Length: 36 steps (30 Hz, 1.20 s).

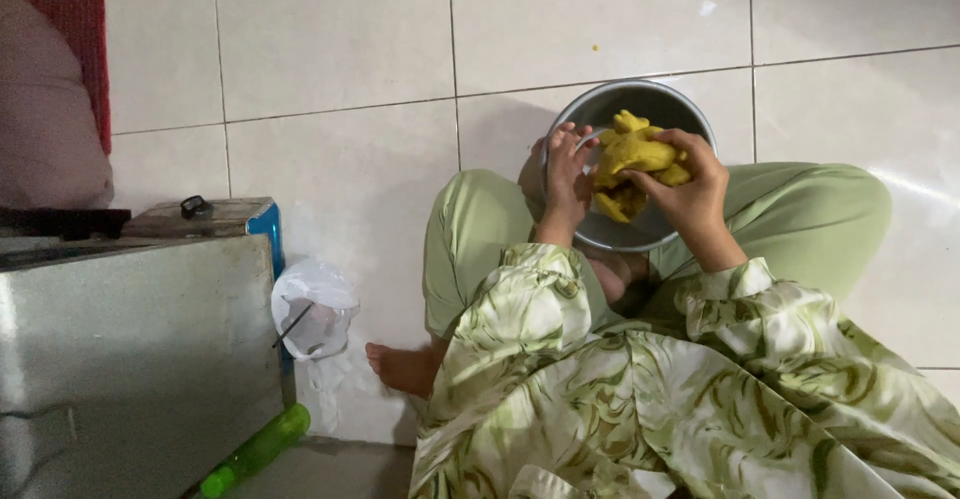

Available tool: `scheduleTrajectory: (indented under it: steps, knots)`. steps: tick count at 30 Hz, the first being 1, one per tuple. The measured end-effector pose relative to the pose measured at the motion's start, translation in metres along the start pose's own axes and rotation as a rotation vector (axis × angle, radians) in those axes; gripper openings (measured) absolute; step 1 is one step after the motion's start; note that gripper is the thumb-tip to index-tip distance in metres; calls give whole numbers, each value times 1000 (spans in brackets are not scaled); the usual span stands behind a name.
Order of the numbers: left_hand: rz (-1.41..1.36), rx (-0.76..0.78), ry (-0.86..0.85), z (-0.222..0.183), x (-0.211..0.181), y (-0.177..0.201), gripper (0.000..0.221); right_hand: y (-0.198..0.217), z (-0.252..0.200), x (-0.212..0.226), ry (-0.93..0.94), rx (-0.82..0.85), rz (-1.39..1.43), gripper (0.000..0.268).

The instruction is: Kneading a yellow dough in a metal bowl while sitting on the floor.

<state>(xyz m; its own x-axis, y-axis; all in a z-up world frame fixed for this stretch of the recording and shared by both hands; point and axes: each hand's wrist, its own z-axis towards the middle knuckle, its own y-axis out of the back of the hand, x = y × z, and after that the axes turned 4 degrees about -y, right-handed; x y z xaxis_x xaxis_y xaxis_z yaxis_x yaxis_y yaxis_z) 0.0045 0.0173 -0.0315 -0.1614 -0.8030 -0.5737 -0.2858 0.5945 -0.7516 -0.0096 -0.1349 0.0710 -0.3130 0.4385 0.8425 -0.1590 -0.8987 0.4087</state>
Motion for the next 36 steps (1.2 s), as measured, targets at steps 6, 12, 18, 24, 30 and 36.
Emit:
scheduleTrajectory:
  steps: [6, 12, 18, 24, 30, 36]
  knots:
    - [-530, 198, 471, 2, 51, 30, 78, -10, -15, -19, -171, -133, 276, 56]
    - [-208, 28, 355, 4, 50, 20, 75, -43, -28, -48, -296, -304, 476, 48]
    - [15, -90, 317, -8, 45, 3, 60, -45, -28, -60, -318, -298, 583, 43]
    - [422, -25, 18, -11, -1, -39, 68, -7, -20, -35, -175, -36, 463, 49]
    - [726, -220, 92, 12, 51, 0, 40, -39, -45, -93, -324, 289, -229, 43]
    - [698, -165, 124, 3, 23, -14, 42, -50, -54, -135, -413, 453, -426, 46]
